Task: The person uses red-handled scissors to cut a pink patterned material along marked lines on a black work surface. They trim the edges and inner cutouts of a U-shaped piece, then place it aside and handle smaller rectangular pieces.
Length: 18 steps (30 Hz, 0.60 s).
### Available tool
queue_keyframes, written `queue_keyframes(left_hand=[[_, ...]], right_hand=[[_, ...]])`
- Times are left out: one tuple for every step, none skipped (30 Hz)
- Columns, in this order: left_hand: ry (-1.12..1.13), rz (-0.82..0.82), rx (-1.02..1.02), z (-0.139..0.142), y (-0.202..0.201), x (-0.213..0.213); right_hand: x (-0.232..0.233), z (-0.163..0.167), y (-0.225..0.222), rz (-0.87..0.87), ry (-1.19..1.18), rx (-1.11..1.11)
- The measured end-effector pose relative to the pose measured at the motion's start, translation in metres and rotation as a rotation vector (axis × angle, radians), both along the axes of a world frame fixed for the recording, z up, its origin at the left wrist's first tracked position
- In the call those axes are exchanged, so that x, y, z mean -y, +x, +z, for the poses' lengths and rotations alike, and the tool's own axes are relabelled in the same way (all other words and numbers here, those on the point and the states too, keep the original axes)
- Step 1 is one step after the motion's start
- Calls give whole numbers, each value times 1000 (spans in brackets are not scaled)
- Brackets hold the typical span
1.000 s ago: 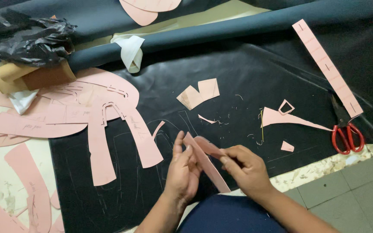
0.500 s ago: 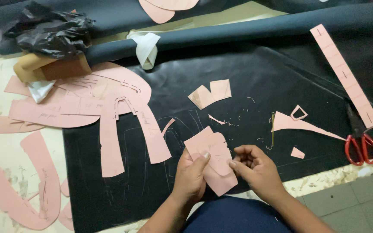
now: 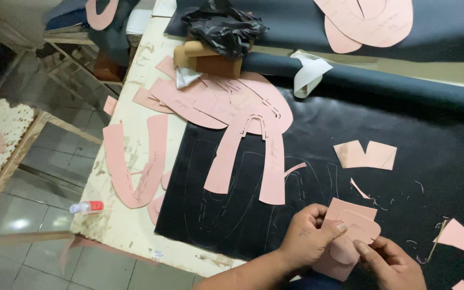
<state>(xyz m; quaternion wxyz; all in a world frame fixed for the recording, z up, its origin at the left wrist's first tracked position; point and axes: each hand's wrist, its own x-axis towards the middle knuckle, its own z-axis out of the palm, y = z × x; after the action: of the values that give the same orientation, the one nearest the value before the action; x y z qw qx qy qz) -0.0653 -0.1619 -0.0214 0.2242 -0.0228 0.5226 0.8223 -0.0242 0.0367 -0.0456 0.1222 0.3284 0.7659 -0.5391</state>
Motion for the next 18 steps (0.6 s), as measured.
queue_keyframes(left_hand=[[10, -11, 8, 2, 1, 0], [40, 12, 16, 3, 2, 0], [75, 24, 28, 5, 2, 0], [109, 29, 42, 7, 1, 1], [128, 16, 63, 8, 2, 0], [145, 5, 83, 10, 1, 1], [157, -2, 99, 12, -1, 3], [155, -12, 92, 13, -2, 3], [152, -19, 87, 15, -2, 3], [147, -23, 78, 16, -3, 2], [149, -27, 94, 18, -4, 1], [149, -26, 110, 19, -4, -1], [147, -25, 128, 20, -4, -2], [136, -29, 130, 21, -4, -3], [123, -33, 133, 21, -4, -4], [111, -38, 134, 21, -4, -5], [104, -52, 132, 21, -4, -5], [97, -65, 132, 20, -3, -6]], right_hand=[[-1, 5, 0, -5, 50, 30], [-2, 11, 1, 30, -1, -6], [-3, 17, 3, 54, -47, -40], [-1, 22, 2, 70, -92, -75], [-2, 27, 3, 69, -104, -92], [-2, 31, 2, 71, -118, -112], [0, 34, 0, 78, -136, -136], [1, 36, -1, 67, -185, -163], [3, 38, -1, 60, -235, -190], [4, 39, -1, 55, -286, -221], [4, 41, -1, 52, -294, -236], [5, 41, -1, 51, -305, -249], [5, 41, 1, 52, -316, -262], [4, 40, 2, 32, -308, -238], [4, 38, 3, 12, -300, -215], [3, 36, 4, -7, -293, -192], [1, 33, 6, -8, -289, -201], [0, 31, 7, -9, -284, -208]])
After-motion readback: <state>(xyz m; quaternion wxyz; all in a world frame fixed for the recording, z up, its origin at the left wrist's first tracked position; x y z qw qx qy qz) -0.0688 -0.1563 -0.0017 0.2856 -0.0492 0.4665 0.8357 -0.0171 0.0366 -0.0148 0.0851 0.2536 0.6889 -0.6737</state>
